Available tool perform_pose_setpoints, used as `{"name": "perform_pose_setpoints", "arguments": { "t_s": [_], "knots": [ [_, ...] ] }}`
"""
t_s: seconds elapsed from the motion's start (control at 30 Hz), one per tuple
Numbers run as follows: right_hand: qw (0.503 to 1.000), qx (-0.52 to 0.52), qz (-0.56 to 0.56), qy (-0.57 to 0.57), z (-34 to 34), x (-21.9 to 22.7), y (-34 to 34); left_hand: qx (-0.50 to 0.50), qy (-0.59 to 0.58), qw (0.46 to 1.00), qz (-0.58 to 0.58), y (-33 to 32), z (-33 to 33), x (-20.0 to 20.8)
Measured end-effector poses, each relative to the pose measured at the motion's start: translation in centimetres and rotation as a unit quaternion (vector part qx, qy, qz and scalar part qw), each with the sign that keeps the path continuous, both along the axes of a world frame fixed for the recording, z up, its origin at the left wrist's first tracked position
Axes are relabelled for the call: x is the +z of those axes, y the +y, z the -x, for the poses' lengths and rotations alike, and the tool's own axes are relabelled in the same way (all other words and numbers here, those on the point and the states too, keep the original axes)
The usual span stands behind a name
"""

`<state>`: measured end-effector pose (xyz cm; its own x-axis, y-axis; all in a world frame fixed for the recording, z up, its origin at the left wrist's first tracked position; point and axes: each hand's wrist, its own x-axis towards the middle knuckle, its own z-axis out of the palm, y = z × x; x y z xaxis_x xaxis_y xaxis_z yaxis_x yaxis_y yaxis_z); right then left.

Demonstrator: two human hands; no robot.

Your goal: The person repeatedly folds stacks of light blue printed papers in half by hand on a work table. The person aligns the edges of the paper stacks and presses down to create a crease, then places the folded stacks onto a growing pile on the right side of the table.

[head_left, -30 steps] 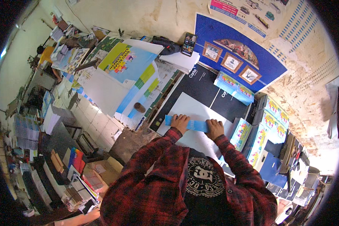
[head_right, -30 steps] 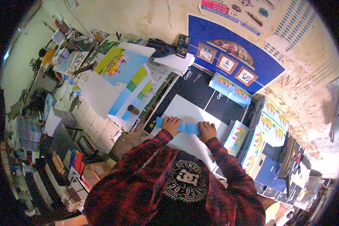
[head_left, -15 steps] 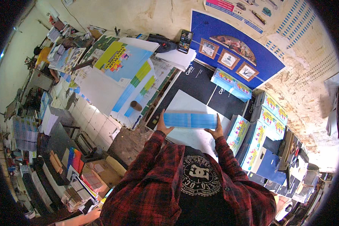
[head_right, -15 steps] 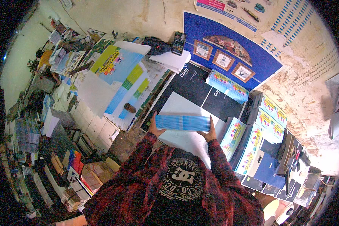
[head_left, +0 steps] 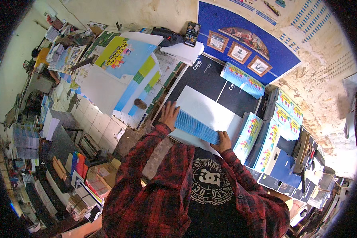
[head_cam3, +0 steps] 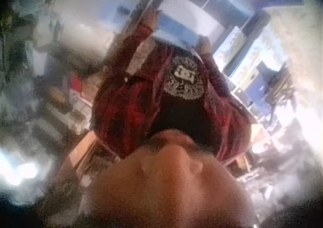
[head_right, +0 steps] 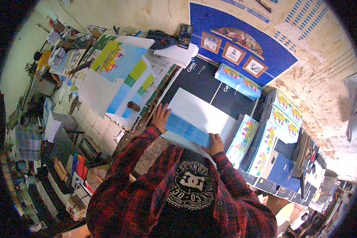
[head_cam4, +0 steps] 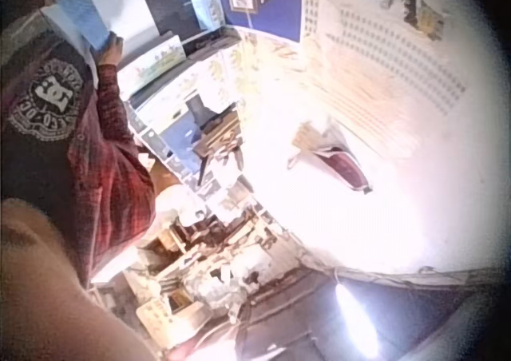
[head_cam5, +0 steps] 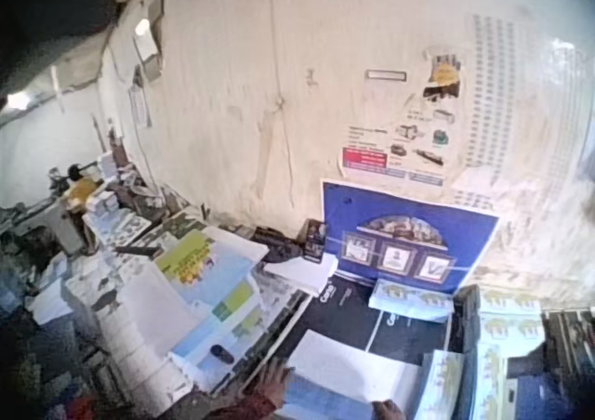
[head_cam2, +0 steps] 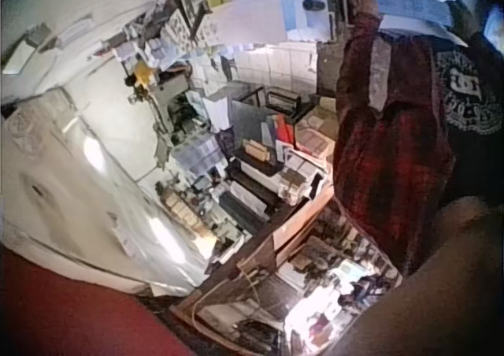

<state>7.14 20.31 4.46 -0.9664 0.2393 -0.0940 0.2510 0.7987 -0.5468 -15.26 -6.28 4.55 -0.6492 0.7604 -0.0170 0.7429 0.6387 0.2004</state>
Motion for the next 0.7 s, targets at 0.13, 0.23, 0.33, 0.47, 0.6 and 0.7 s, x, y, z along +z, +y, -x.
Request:
{"name": "perform_pose_setpoints", "arguments": {
  "t_s": [0.13,0.23,0.33,0.47,0.6,0.7],
  "knots": [
    [0.993,0.057,-0.056,-0.087,1.9,3.6,-0.2,-0.064,0.055,0.996,0.028,2.5,-3.2,0.9],
    [0.987,0.113,0.073,-0.091,4.2,2.6,2.8,-0.057,0.090,0.993,0.043,3.4,-3.8,-1.4],
    [0.969,0.128,0.116,-0.178,8.2,3.0,3.9,-0.051,0.027,0.998,0.037,3.3,-4.2,0.2],
    [0.957,0.134,0.182,-0.179,11.5,1.6,3.4,-0.047,0.006,0.998,0.028,2.8,-4.5,0.0],
    [0.945,0.160,0.207,-0.194,12.1,0.6,3.1,-0.047,-0.042,0.997,0.053,2.8,-4.7,1.7],
    [0.944,0.166,0.210,-0.194,12.2,1.0,3.2,-0.044,-0.028,0.998,0.046,2.7,-4.9,1.5]
  ]
}}
